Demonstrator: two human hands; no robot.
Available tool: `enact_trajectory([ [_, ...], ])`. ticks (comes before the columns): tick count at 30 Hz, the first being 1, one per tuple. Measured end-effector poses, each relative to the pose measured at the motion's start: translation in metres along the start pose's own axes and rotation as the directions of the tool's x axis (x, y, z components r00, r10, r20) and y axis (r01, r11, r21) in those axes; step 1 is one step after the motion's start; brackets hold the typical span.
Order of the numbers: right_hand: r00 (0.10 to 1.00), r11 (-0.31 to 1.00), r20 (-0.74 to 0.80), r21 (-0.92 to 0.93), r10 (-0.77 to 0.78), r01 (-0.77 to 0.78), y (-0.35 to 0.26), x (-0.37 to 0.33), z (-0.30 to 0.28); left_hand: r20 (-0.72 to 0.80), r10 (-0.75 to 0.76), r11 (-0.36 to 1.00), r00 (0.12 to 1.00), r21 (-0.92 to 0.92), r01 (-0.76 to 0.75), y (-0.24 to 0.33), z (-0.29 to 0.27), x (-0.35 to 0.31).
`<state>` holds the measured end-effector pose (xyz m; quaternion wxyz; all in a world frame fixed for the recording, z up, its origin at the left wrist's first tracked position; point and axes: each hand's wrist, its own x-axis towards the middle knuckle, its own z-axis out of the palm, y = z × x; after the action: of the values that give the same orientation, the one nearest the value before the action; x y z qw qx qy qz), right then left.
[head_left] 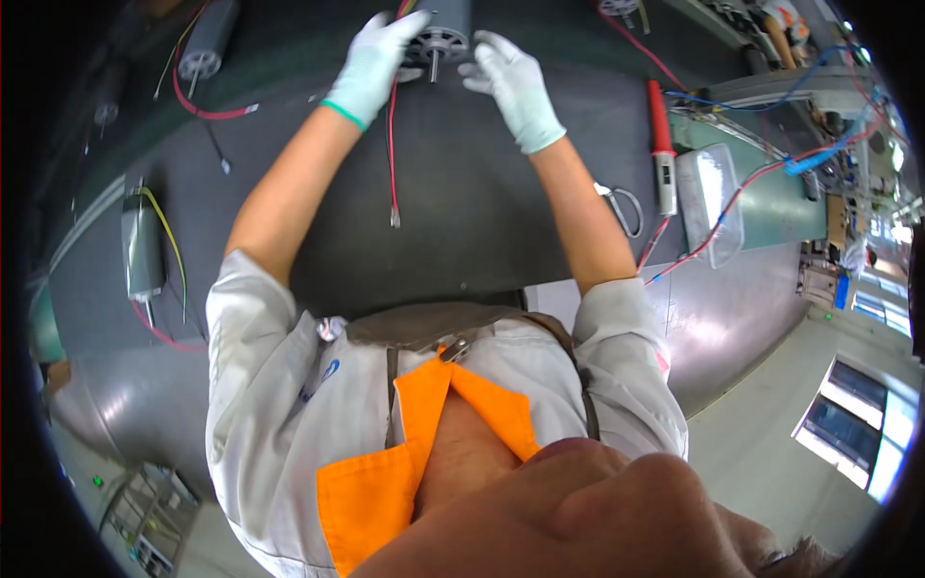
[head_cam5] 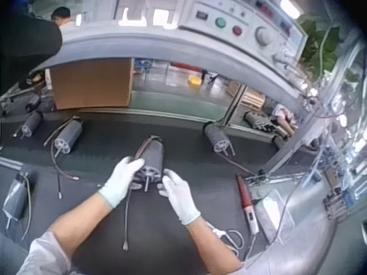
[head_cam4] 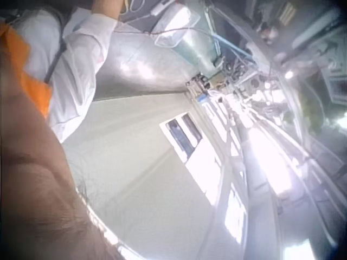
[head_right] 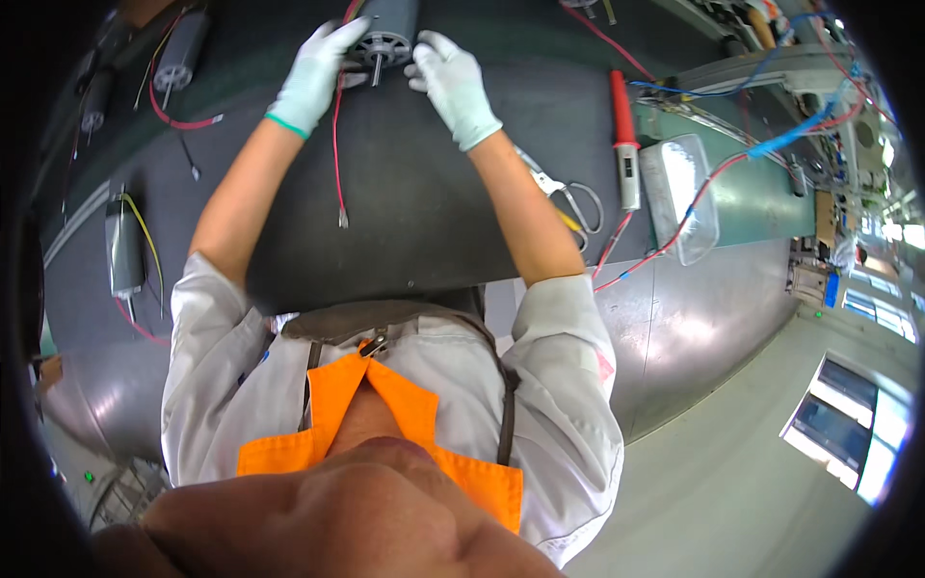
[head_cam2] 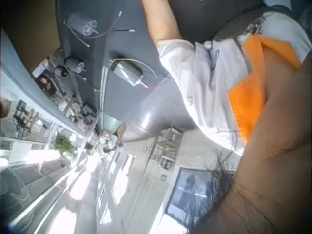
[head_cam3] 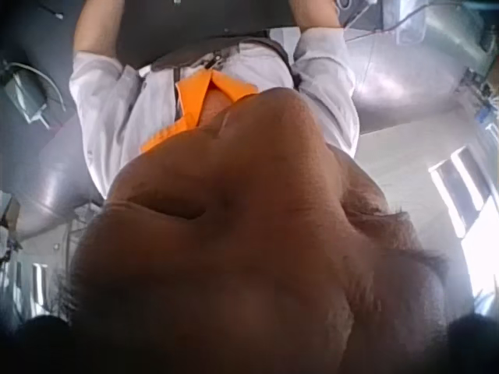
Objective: The person repeatedly picks up cylindrical electric motors from a workbench, connects them to a testing device using red and blue probes, and then places them back down. The process involves handling the motor wires and probes to check functionality.
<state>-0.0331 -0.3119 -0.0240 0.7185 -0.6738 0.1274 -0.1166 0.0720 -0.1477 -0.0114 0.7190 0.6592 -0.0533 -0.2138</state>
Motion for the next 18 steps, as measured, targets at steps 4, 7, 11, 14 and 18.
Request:
enact_trajectory([
  [4,0.986,0.993,-0.126,0.007,-0.112,0.114,-0.017,-0.039,-0.060,0.303,-0.157,0.945,0.940,-0.230,0.232,-0.011,-0.055,0.000],
  [7,0.834,0.985,-0.527,-0.133,-0.164,0.110,-0.026,-0.058,-0.152,0.236,-0.053,0.940,0.970,-0.315,0.128,-0.020,-0.062,-0.057],
  [11,0.750,0.945,-0.655,0.176,-0.097,0.276,-0.045,-0.031,-0.300,0.343,-0.085,0.952,0.935,-0.250,0.178,-0.027,-0.047,-0.119],
  [14,0.871,0.968,-0.480,0.157,-0.099,0.197,-0.054,-0.006,-0.278,0.569,-0.208,0.885,0.795,-0.237,0.401,-0.017,-0.035,-0.136],
  [18,0.999,0.916,-0.036,-0.400,0.013,-0.026,-0.075,-0.045,-0.150,0.648,-0.099,0.910,0.755,-0.249,0.332,-0.015,-0.017,-0.118],
])
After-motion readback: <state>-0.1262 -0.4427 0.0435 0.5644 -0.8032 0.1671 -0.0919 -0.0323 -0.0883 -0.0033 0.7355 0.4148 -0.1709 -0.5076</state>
